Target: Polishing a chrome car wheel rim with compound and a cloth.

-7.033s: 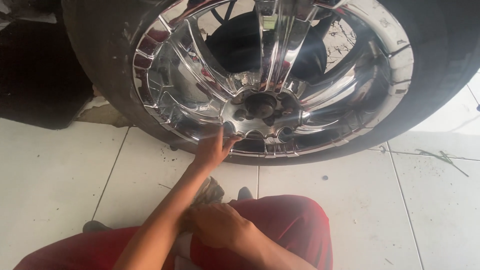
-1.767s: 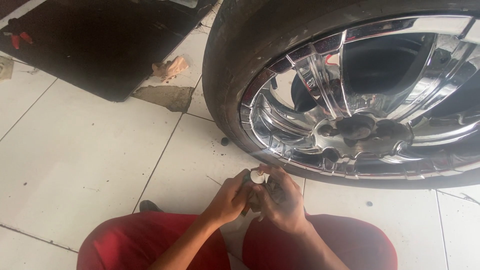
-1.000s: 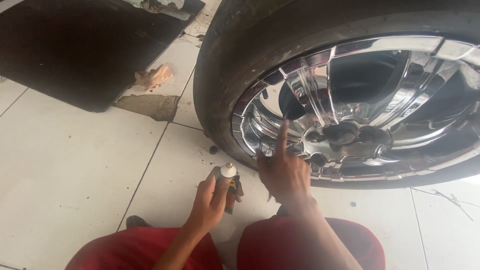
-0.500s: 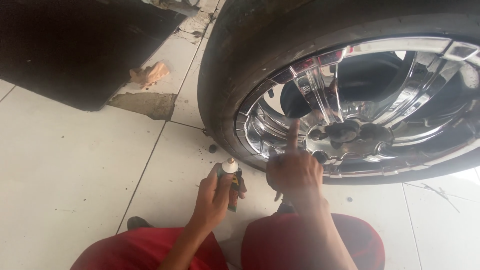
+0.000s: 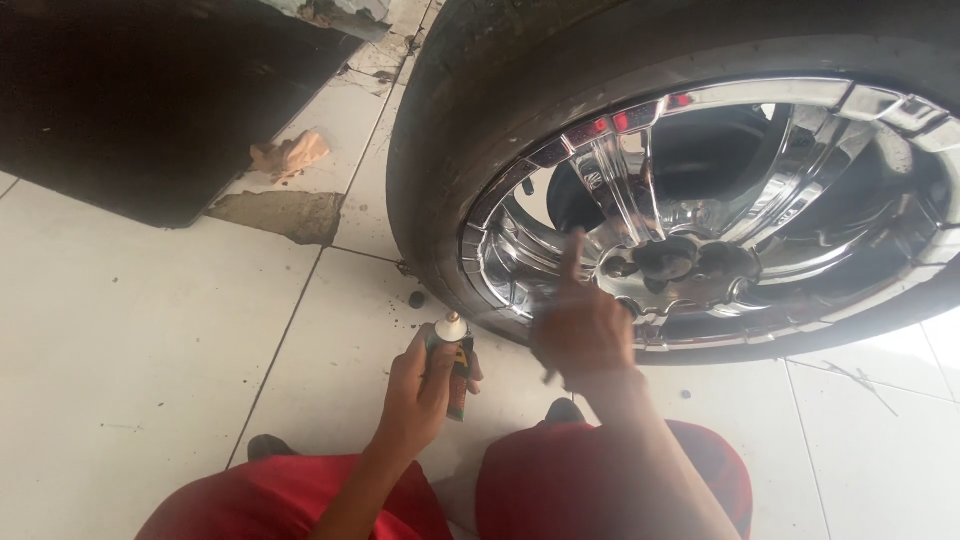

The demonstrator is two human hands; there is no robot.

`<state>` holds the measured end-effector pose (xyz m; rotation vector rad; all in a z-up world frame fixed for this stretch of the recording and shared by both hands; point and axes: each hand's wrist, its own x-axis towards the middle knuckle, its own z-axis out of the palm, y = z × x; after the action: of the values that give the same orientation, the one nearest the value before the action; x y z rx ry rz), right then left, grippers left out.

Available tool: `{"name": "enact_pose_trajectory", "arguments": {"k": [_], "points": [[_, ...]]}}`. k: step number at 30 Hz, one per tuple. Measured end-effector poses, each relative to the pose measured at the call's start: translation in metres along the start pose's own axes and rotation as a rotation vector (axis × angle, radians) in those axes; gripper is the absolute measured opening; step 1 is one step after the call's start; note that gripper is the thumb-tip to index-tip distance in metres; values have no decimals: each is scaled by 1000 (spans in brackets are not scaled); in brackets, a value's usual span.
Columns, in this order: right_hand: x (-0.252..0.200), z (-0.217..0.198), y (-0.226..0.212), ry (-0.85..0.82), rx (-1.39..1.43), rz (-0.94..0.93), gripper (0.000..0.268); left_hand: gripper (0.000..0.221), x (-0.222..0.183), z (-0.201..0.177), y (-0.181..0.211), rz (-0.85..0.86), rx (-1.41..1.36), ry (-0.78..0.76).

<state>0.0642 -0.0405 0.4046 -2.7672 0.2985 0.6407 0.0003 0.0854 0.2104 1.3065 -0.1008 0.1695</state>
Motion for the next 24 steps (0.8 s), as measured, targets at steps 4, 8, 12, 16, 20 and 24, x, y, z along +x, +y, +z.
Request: {"name": "enact_pose_trajectory", "arguments": {"k": [4, 8, 12, 16, 20, 24], "points": [[17, 19, 50, 365, -178, -306, 87, 32, -3, 1, 6, 15, -10, -20], [36, 40, 78, 971, 231, -970, 39, 31, -3, 3, 11, 0, -45, -14], [81, 43, 74, 1117, 92, -1207, 39, 30, -3, 1, 13, -13, -35, 11], [87, 33, 63, 1038, -412, -1033, 51, 28, -4, 0, 12, -24, -13, 19], [56, 30, 56, 1018, -359, -980, 63, 28, -4, -1, 12, -42, -30, 29], [70, 38, 79, 1062, -642, -822, 56, 28, -3, 0, 9, -32, -52, 19]]}}
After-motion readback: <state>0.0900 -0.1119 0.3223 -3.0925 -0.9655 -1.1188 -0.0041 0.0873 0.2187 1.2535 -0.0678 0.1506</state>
